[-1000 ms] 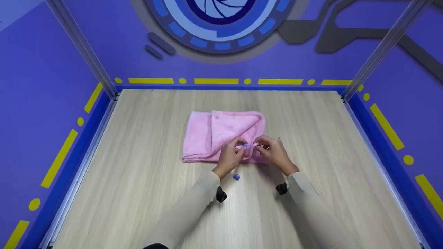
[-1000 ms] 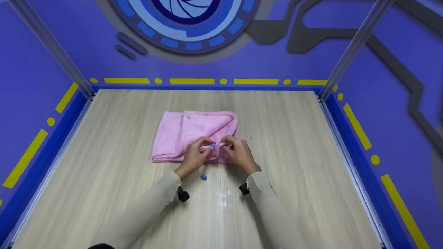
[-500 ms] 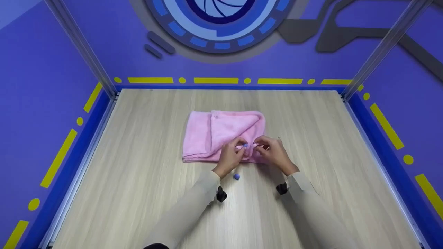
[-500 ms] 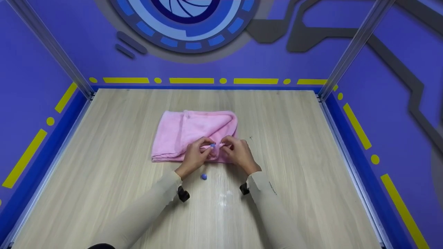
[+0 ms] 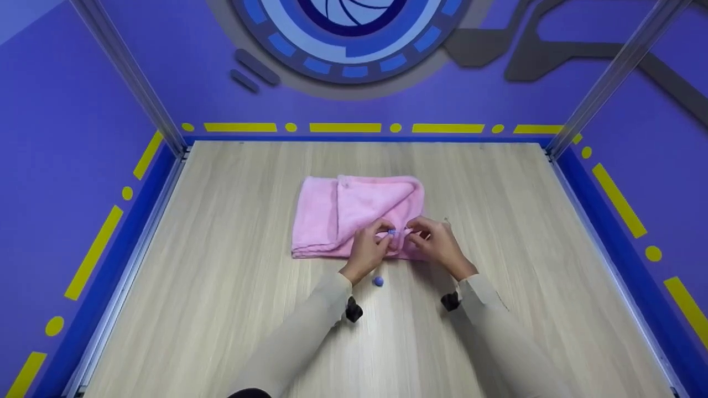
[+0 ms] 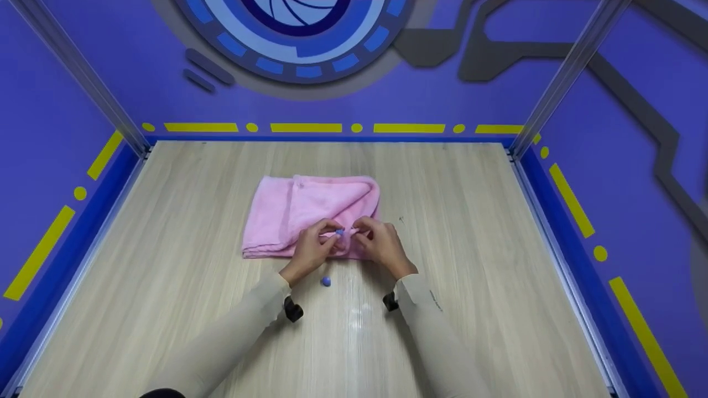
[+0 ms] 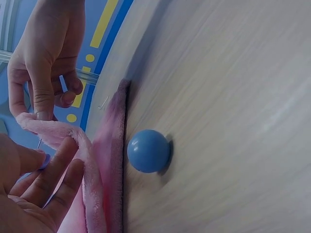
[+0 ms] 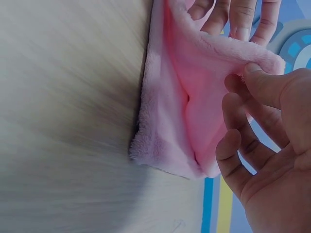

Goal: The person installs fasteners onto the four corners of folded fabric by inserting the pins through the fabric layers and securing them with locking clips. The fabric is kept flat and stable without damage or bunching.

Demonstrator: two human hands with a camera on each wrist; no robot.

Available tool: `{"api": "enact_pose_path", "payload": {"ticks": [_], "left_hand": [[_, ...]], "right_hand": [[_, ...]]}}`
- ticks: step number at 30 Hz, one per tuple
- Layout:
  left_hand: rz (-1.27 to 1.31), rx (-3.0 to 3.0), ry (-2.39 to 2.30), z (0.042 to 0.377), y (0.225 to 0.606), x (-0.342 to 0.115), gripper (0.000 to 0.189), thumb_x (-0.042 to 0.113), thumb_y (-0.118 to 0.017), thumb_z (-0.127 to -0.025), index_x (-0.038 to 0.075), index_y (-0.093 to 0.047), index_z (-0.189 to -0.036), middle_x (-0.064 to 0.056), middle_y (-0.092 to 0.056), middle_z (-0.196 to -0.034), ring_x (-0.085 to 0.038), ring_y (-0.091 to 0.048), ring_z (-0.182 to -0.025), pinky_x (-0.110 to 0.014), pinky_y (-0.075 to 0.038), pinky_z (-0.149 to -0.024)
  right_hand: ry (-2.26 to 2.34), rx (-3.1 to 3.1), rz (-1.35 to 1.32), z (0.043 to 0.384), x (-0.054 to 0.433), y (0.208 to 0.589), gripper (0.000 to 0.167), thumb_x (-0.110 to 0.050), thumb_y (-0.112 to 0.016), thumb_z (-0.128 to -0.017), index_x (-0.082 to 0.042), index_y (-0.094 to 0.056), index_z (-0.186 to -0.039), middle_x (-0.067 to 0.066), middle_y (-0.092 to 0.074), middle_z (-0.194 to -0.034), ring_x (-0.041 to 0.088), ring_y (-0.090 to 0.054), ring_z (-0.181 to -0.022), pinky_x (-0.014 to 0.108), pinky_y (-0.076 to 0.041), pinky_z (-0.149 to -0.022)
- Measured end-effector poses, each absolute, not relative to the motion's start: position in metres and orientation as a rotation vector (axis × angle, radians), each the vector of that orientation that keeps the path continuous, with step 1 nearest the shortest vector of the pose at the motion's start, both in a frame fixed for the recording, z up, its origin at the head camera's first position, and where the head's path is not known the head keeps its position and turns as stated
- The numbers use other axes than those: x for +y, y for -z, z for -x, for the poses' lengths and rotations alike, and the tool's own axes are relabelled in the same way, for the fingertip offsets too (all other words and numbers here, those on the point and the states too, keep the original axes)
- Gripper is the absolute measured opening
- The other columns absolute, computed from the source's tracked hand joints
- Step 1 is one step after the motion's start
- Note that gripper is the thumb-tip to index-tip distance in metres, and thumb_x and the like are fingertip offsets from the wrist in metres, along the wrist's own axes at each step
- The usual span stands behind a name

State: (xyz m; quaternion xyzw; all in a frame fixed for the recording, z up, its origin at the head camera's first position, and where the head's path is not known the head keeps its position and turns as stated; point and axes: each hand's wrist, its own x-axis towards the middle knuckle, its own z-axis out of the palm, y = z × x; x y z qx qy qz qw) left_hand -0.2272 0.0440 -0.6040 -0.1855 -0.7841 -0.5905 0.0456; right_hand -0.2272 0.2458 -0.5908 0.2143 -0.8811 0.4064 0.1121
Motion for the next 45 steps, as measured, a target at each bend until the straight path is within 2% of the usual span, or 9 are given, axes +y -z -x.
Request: {"api": "enact_pose_path", "payload": {"ticks": [8,15,21,28,31,35,41,45], "left_hand": [[0.572,-2.420,1.770,0.228,0.605,0.045,0.014,-0.007,-0.064,-0.095,-0.005,-0.068,-0.108,-0.017,-0.074,-0.111,-0.025,-0.071,-0.110,-0.021,-0.059,-0.080],[0.559,-2.431,1.708,0.228,0.604,0.044,0.016,-0.003,-0.068,-0.094,-0.003,-0.067,-0.111,-0.015,-0.075,-0.109,-0.022,-0.076,-0.092,-0.024,-0.060,-0.078],[0.608,-2.365,1.701,0.229,0.601,0.043,0.015,-0.005,-0.070,-0.092,-0.006,-0.071,-0.107,-0.015,-0.076,-0.104,-0.025,-0.077,-0.091,-0.027,-0.061,-0.080],[0.622,-2.317,1.623,0.228,0.598,0.043,0.021,-0.005,-0.071,-0.092,-0.005,-0.074,-0.112,-0.014,-0.076,-0.110,-0.024,-0.075,-0.098,-0.023,-0.059,-0.086],[0.588,-2.302,1.675,0.227,0.597,0.044,0.021,-0.005,-0.070,-0.093,-0.006,-0.073,-0.114,-0.015,-0.076,-0.111,-0.024,-0.075,-0.099,-0.022,-0.058,-0.086],[0.564,-2.303,1.689,0.225,0.596,0.044,0.019,-0.001,-0.070,-0.095,-0.004,-0.075,-0.113,-0.013,-0.077,-0.109,-0.023,-0.075,-0.097,-0.022,-0.058,-0.085],[0.584,-2.337,1.632,0.224,0.594,0.045,0.020,0.004,-0.071,-0.095,-0.001,-0.077,-0.113,-0.011,-0.077,-0.110,-0.022,-0.076,-0.093,-0.022,-0.059,-0.082],[0.597,-2.358,1.598,0.224,0.595,0.046,0.019,0.005,-0.072,-0.094,0.000,-0.078,-0.111,-0.010,-0.078,-0.106,-0.018,-0.076,-0.093,-0.023,-0.059,-0.084]], "right_hand": [[-1.192,-2.591,-0.628,0.227,0.246,0.591,0.014,0.003,-0.077,-0.087,-0.006,-0.074,-0.098,0.008,-0.077,-0.090,0.022,-0.072,-0.077,0.038,-0.061,-0.066],[-1.197,-2.599,-0.619,0.227,0.246,0.590,0.013,0.000,-0.077,-0.089,-0.007,-0.074,-0.099,0.009,-0.077,-0.090,0.019,-0.071,-0.075,0.037,-0.061,-0.065],[-1.201,-2.588,-0.622,0.227,0.245,0.587,0.014,-0.001,-0.078,-0.089,-0.008,-0.075,-0.100,0.005,-0.077,-0.092,0.018,-0.071,-0.077,0.037,-0.061,-0.066],[-1.236,-2.589,-0.573,0.226,0.244,0.586,0.028,0.001,-0.079,-0.088,-0.007,-0.074,-0.115,0.009,-0.078,-0.093,0.020,-0.074,-0.076,0.035,-0.061,-0.064],[-1.243,-2.591,-0.556,0.226,0.244,0.586,0.035,0.000,-0.078,-0.088,-0.006,-0.072,-0.122,0.011,-0.078,-0.090,0.019,-0.074,-0.072,0.038,-0.062,-0.063],[-1.231,-2.583,-0.564,0.226,0.244,0.585,0.038,-0.001,-0.079,-0.088,-0.004,-0.070,-0.125,0.010,-0.078,-0.086,0.018,-0.074,-0.068,0.041,-0.062,-0.064],[-1.238,-2.559,-0.593,0.227,0.244,0.585,0.038,0.002,-0.078,-0.087,0.000,-0.070,-0.124,0.010,-0.078,-0.082,0.018,-0.073,-0.063,0.032,-0.059,-0.056],[-1.222,-2.554,-0.596,0.227,0.243,0.585,0.035,0.001,-0.078,-0.088,-0.002,-0.071,-0.122,0.010,-0.078,-0.084,0.017,-0.073,-0.065,0.030,-0.057,-0.057]]}}
